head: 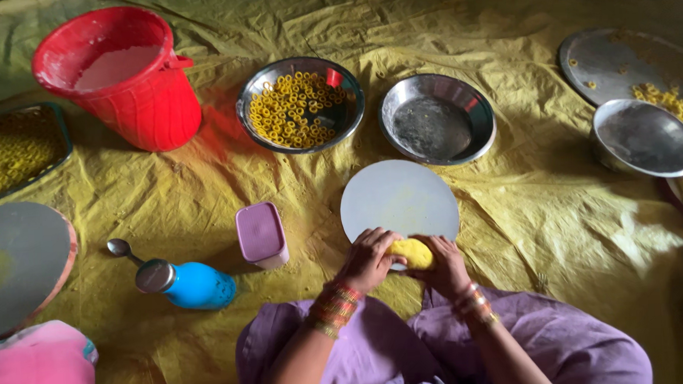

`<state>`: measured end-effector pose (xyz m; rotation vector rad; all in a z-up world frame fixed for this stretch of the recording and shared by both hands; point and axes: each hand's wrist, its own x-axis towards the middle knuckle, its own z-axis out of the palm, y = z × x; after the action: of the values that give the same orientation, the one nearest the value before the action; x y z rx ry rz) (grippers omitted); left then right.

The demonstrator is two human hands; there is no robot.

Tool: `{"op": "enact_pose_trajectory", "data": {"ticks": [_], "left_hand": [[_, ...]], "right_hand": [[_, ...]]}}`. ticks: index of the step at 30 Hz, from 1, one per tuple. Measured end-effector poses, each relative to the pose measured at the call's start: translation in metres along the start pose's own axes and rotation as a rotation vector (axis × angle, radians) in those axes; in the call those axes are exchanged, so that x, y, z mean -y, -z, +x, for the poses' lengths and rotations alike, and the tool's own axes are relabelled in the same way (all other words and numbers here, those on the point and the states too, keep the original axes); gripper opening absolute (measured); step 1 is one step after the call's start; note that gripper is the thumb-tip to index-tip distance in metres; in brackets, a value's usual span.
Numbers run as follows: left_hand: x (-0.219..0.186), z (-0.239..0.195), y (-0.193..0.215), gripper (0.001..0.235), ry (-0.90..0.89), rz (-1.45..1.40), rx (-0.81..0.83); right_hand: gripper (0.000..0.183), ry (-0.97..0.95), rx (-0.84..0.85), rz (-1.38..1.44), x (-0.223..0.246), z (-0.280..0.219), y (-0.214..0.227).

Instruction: The person kneads a yellow dough on a white circular board, repeatedly pressing, folding, and shaping it by hand. The person occasionally lifts and turns the dough to work different sides.

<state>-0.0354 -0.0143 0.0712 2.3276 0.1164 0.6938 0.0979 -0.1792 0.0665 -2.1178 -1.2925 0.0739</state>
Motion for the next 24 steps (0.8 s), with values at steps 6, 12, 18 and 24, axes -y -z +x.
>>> {"op": "enact_pose_trajectory", "data": {"ticks": [6,12,18,24], "left_hand": [[-0.049,-0.011,0.042,0.057,-0.035,-0.294,-0.172],[-0.053,-0.035,-0.002,0.088,0.331,-1.071,-0.192],[-0.022,-0.052,-0.028,0.085,0.51,-1.866,-0.2],[-0.029,-0.053,-0.02,0.104,0.392,-1.687,-0.352]], "right_hand": [[0.076,0.028,-0.221,0.166,0.066,-0.021,0.05],[0.088,0.155,-0.429,-0.146,0.124,-0.022,0.034],[0.081,0.059,-0.35,0.009,0.138,-0.026,-0.01],[0.077,0.033,-0.378,0.346,0.107,-0.025,-0.028]]}}
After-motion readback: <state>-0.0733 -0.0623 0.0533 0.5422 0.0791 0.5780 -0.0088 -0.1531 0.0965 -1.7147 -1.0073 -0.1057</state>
